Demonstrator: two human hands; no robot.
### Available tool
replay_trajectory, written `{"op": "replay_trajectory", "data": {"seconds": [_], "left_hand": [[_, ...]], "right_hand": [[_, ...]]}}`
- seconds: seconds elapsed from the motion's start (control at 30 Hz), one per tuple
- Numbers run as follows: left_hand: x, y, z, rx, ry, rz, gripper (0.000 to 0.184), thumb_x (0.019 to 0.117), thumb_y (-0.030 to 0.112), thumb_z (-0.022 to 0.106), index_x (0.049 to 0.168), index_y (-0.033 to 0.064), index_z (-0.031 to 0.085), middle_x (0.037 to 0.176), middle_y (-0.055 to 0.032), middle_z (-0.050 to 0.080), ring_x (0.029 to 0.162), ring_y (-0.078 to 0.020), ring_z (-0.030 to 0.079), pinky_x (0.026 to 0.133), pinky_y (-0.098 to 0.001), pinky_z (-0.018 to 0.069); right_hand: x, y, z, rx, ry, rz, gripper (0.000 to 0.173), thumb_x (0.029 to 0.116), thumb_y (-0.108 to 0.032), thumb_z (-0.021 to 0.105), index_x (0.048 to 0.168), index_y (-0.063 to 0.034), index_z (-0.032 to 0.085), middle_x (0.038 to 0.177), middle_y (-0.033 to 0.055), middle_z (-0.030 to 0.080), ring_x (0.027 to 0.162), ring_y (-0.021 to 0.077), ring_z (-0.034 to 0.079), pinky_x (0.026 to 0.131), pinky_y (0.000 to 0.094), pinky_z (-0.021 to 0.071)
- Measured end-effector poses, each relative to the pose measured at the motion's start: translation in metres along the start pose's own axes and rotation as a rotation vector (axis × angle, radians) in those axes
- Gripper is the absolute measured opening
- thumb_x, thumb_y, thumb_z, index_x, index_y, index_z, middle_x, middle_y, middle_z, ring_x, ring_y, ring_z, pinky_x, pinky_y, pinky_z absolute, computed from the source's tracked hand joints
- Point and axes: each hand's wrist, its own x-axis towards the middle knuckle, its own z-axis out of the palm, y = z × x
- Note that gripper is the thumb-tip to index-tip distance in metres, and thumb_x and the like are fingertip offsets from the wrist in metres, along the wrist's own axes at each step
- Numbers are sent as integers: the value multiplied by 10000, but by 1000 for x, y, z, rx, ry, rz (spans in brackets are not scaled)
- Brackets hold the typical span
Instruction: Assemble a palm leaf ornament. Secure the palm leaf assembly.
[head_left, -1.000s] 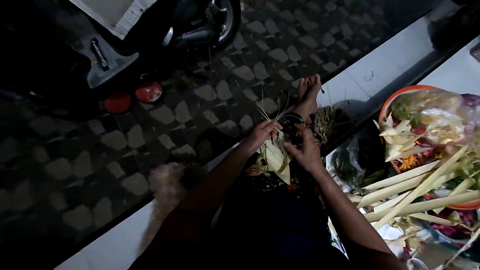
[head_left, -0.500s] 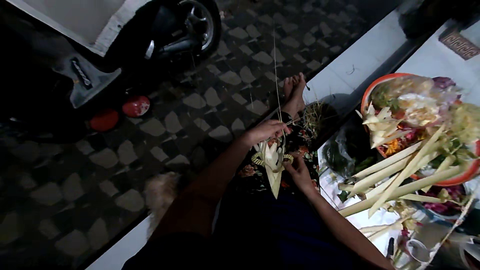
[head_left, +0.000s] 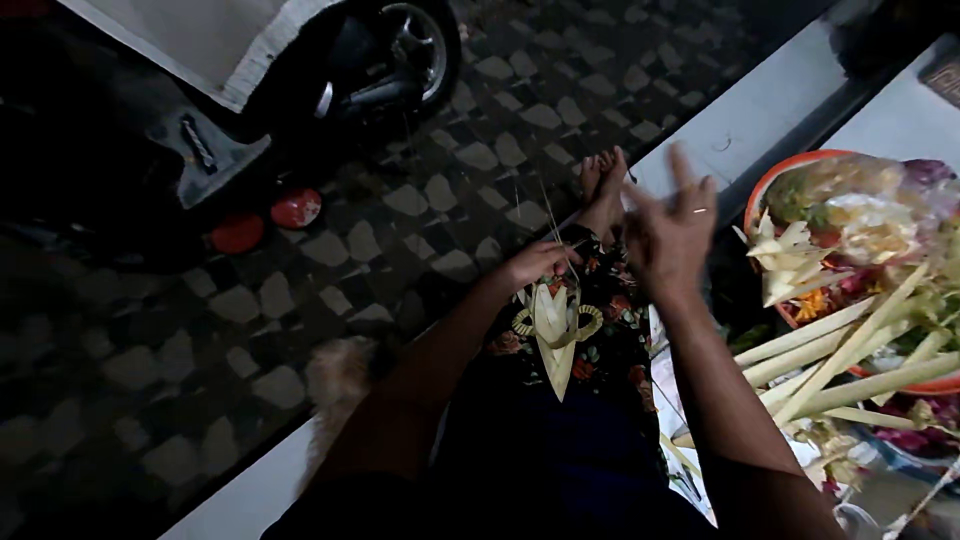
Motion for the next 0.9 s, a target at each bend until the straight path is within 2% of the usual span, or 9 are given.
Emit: {"op": "replay_trajectory", "data": {"seconds": [0.07,0.17,0.27,0.37,0.43,0.5,0.6,0.7,0.9], "left_hand": [[-3,-6,-5,-29,5,-10,373,1117,242,373,1219,44,672,771,25,555,691,-74,515,708,-257,480],[-6,-6,-8,-76,40,-29,370,1115,222,363,1219,31,662,781,22,547,702,-72,516,711,-255,477],[-9,0,-5,-79,80,-71,358,1118,231,377,1215,39,663,824,9,583,723,-65,530,713,-246,478],[-8,-2,-4,-84,89,-103,302,1109,206,402,1220,20,612,887,-5,604,782,-59,571,780,-249,517],[-8,-1,-4,-94,95,-93,302,1109,225,419,1196,27,629,830,17,590,742,-54,558,749,-242,506],[-10,-1,-7,-92,90,-78,309,1108,232,418,1175,33,645,818,23,584,754,-59,560,768,-251,505],[-10,-7,-11,-99,76,-83,331,1109,268,424,1186,24,634,841,11,595,785,-69,578,798,-266,515],[-9,-11,-13,-112,71,-83,344,1103,285,437,1194,38,657,838,16,638,696,-42,553,667,-216,472],[-10,-11,-14,-285,127,-197,323,1097,310,464,1259,78,617,903,10,642,643,-41,544,618,-195,490]], "right_hand": [[9,8,-32,128,233,27,379,1000,-104,549,1367,-71,640,1504,267,477,1321,366,542,1063,490,491],[14,5,-56,209,474,-62,323,1055,-52,446,1337,45,571,1226,183,638,1024,189,643,832,314,547],[19,-26,-39,59,176,-125,218,1006,-61,557,1147,-71,723,1065,155,727,1002,304,680,912,524,487],[15,-29,24,-58,-247,-172,281,1043,-154,552,1279,-214,692,1284,37,698,1272,275,617,1189,698,226],[5,-16,61,-61,-394,-187,302,1040,-226,574,1327,-196,665,1257,69,708,1266,312,625,1197,738,164],[0,-11,76,-36,-494,-159,298,1041,-294,591,1286,-151,682,1099,115,743,1061,336,713,1168,721,263],[-3,-12,74,27,-543,-79,217,1035,-271,603,1135,-111,710,1008,137,742,910,356,723,892,606,523],[-8,-14,71,82,-523,37,179,1020,-224,621,1048,-78,722,999,138,732,904,357,720,782,586,564],[-31,-38,55,170,-506,181,161,1020,-194,629,1048,-60,715,930,144,724,832,348,720,716,571,583]]}}
